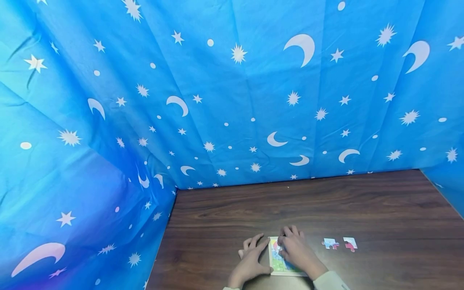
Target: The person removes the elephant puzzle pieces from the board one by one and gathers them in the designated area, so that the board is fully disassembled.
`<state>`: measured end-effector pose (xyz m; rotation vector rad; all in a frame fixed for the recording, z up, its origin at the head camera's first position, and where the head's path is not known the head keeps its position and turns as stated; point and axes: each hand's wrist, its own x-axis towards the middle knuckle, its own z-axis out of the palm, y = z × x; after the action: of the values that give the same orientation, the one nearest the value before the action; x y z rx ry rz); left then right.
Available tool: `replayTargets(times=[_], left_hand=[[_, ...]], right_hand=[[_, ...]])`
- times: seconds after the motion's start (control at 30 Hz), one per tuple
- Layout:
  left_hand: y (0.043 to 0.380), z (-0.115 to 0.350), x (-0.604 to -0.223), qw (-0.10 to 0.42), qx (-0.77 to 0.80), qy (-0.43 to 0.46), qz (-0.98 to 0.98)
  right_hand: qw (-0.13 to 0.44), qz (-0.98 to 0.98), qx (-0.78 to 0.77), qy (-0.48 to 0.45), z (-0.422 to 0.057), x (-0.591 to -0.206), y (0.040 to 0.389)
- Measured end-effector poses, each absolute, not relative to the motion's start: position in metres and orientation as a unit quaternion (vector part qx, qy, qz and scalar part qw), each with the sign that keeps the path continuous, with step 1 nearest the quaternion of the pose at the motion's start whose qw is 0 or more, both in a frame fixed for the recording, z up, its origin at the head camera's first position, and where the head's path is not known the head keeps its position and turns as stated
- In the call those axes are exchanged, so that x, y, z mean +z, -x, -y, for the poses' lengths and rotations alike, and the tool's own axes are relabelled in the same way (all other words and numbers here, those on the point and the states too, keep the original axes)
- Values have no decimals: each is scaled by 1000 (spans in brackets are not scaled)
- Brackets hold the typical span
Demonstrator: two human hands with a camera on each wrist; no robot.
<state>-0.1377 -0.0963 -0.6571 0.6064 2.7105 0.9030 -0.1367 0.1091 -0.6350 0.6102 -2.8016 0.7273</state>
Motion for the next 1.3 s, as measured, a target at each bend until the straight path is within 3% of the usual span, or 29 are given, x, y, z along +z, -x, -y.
replayTargets(times=[0.33,0.87,1.07,1.3], left_hand=[[138,96,-652,87,293,-214,-928],[136,93,-656,75,298,-215,-927],[134,94,-651,88,297,-210,-927],[132,98,-654,58,306,-226,-923]], right_hand=[[69,950,254,-168,-107,-635,138],[94,951,232,-180,-108,-635,135],[97,952,229,-181,-113,-622,132],[104,955,212,-178,-125,-603,131]])
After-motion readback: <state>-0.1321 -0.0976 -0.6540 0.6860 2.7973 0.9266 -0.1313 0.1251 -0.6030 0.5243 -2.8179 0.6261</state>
